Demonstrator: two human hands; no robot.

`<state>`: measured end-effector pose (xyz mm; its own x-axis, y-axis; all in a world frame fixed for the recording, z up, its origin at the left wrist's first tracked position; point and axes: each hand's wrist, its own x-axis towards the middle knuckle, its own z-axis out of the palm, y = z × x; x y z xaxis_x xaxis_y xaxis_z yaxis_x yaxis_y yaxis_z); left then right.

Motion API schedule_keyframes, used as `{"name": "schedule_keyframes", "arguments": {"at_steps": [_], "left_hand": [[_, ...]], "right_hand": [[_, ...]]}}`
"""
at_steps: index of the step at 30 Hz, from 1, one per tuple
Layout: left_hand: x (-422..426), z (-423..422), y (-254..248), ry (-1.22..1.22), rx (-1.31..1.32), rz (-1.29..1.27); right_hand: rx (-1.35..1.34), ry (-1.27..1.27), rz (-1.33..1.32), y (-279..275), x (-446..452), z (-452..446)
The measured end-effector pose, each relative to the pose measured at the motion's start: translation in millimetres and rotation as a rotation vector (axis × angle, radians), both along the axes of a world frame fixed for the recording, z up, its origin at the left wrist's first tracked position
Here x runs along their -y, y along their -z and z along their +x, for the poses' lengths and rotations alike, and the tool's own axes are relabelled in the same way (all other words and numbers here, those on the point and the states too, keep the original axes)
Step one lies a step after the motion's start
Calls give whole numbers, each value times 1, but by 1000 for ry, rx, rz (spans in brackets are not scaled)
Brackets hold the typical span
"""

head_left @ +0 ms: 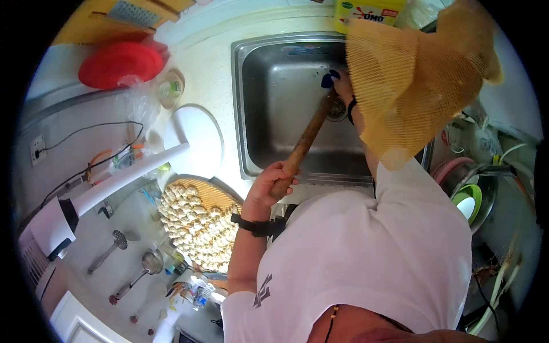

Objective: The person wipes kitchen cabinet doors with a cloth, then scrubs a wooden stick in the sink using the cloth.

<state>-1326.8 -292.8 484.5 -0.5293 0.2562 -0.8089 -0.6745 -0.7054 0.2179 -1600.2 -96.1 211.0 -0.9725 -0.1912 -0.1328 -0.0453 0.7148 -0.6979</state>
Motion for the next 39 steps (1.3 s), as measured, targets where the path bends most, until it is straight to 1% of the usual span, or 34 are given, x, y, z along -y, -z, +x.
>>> {"name": "schedule_keyframes", "arguments": {"at_steps": [2,3,5,6,8,9,11,12,13,15,16,18,20,21,23,24,26,28,29,30,31,32,34,36,38,39], "left_hand": [[0,3,-2,49,17,-139],[4,6,2,36,17,-120],[20,12,12,-8,0,14],[22,13,12,-19,-2,29],[25,10,9,-69,10,147],[25,11,11,-64,5,164],[19,5,-2,-81,3,152],[17,3,-6,-89,1,126],[18,5,-1,-90,4,130],[22,14,12,-140,-9,248],[23,17,15,-143,-6,250],[26,17,20,-230,9,384],[26,20,26,-246,-5,419],[26,22,28,-264,-16,454],[24,18,22,-302,5,483],[24,16,20,-337,25,509],[25,16,22,-352,42,543],[29,16,24,-364,56,567],[31,18,26,-360,62,549],[32,18,29,-356,65,533],[32,12,25,-360,62,534],[31,8,20,-341,24,497],[27,6,7,-334,13,468],[26,-2,2,-240,46,240],[26,-5,0,-212,41,214],[24,-7,-2,-207,87,176]], "right_hand": [[20,0,21,0,-2,3],[20,-13,28,-4,-2,8],[19,-61,35,-27,0,34],[17,-72,51,-46,3,51],[-16,-217,-156,-117,13,101],[-43,-266,-205,-148,20,123],[-91,-397,-305,-203,26,160],[-113,-475,-358,-218,26,169],[-109,-475,-354,-215,26,168],[-75,-537,-402,-199,26,160],[-71,-538,-401,-181,25,151],[-138,-291,-245,-125,24,115],[-188,-178,-130,-73,13,75],[-187,-181,-130,-58,10,56],[-193,-143,26,-33,5,24],[-190,-147,27,-20,5,12],[-190,-70,255,5,6,-6],[-116,4,207,6,12,-11],[-129,2,213,5,12,-10],[-145,0,221,-6,13,-7],[-227,-115,169,-18,11,4],[-222,-126,172,-29,11,16],[-199,-234,46,-68,21,53],[-110,-353,-95,-124,29,90],[-132,-474,-271,-187,39,125],[-134,-550,-368,-213,43,142]]}}
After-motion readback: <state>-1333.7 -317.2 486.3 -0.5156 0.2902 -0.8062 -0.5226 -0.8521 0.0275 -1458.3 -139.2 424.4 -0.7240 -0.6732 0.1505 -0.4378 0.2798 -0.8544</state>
